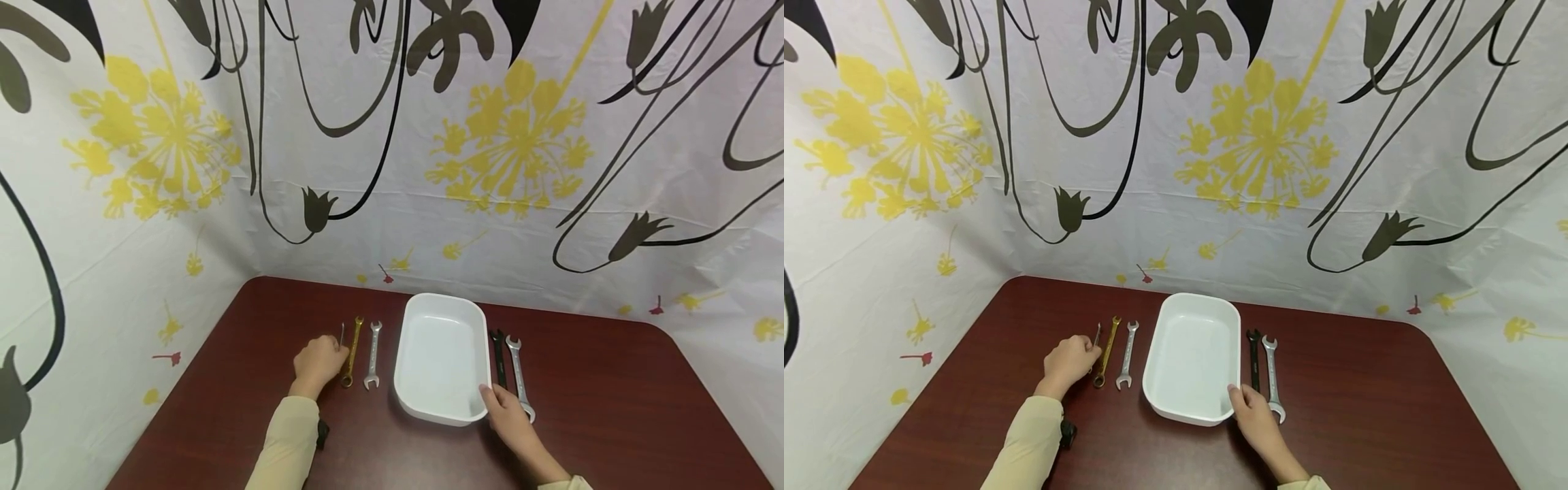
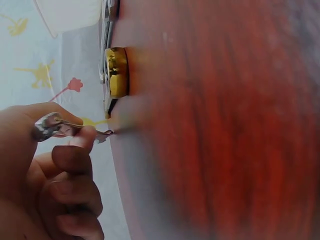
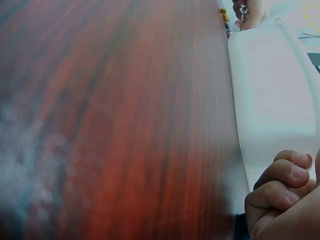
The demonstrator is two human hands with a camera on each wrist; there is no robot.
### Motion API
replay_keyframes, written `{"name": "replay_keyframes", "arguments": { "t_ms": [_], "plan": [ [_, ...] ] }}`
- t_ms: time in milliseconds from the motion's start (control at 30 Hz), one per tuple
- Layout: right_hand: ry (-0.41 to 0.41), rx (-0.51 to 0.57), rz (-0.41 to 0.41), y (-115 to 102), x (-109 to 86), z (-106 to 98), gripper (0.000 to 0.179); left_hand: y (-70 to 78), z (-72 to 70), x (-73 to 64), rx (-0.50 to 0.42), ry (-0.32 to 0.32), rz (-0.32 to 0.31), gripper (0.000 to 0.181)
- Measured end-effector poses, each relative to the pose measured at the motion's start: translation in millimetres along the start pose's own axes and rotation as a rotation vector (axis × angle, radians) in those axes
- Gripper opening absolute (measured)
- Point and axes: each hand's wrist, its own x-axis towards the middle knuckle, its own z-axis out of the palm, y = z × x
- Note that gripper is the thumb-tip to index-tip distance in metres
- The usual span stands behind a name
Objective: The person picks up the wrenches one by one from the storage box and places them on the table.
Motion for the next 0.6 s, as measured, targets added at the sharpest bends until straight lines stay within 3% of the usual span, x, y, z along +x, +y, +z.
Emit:
{"name": "replay_keyframes", "arguments": {
  "t_ms": [333, 600],
  "plan": [
    [0.000, 0.012, 0.005, 0.9, 0.2, -0.3, 0.031, -2.3, -1.4, -1.4, 0.045, -0.068, -0.012, 0.049],
    [-0.001, 0.009, 0.007, 0.5, -0.4, -1.0, 0.032, -3.0, -1.2, -1.4, 0.105, -0.074, -0.014, 0.046]
  ]
}}
